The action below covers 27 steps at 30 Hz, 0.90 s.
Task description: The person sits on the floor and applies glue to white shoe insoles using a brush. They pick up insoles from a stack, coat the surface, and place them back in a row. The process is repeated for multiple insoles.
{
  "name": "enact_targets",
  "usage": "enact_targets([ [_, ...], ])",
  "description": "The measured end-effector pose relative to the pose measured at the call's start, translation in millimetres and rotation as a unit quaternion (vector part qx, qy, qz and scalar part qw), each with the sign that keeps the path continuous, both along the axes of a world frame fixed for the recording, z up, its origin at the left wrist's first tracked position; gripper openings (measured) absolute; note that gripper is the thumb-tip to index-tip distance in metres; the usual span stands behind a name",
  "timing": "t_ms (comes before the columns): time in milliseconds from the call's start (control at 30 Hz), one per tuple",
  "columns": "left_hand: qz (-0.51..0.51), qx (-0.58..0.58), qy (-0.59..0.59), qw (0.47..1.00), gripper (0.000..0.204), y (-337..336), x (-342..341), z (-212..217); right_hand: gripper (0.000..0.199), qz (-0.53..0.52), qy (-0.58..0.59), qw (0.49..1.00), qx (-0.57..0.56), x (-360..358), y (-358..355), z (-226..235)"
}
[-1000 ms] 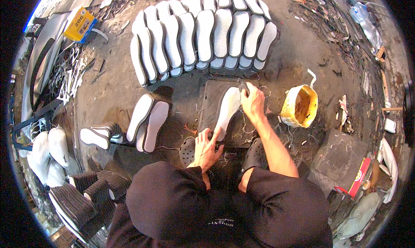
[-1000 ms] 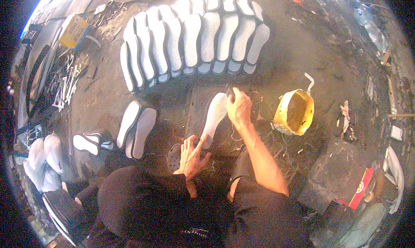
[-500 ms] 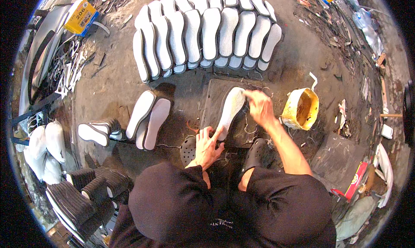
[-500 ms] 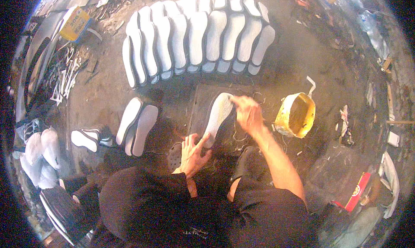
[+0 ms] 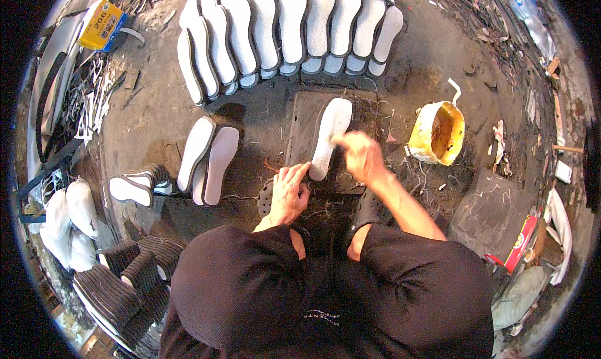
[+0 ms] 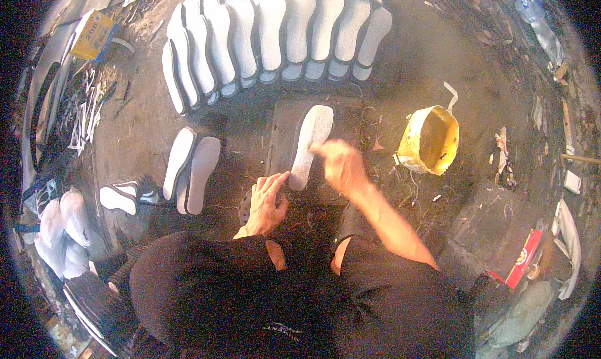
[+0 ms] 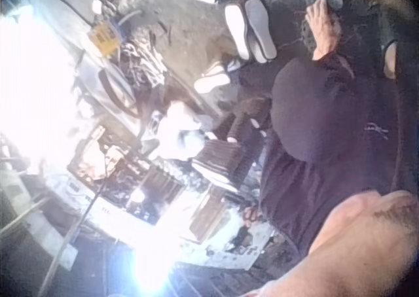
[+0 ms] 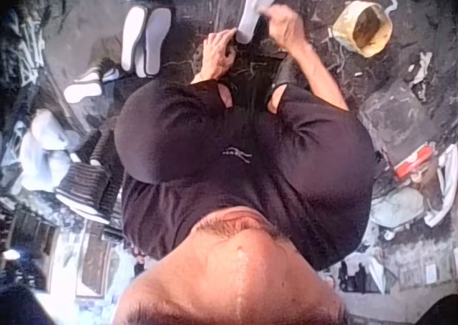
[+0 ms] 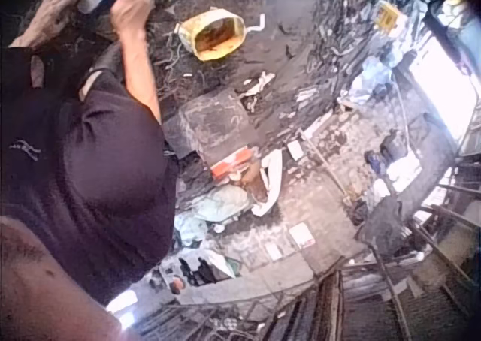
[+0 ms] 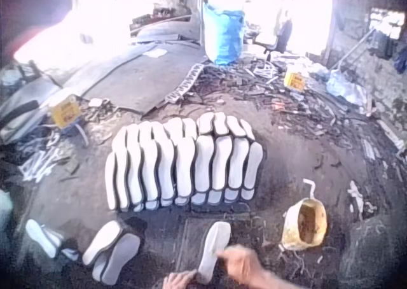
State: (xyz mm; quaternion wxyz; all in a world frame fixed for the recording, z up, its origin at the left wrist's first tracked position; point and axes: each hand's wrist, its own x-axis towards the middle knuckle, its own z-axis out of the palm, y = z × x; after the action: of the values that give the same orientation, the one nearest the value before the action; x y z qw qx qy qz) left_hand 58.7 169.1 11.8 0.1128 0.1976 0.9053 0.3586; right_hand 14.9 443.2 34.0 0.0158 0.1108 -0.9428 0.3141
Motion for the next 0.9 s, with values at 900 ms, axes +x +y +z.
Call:
enact_targets([
  [900,0.064,0.089,-0.029,0.994,0.071,7,11,-2,0.034,0.037,0.093,0.986,0.13,-68,-17,10],
])
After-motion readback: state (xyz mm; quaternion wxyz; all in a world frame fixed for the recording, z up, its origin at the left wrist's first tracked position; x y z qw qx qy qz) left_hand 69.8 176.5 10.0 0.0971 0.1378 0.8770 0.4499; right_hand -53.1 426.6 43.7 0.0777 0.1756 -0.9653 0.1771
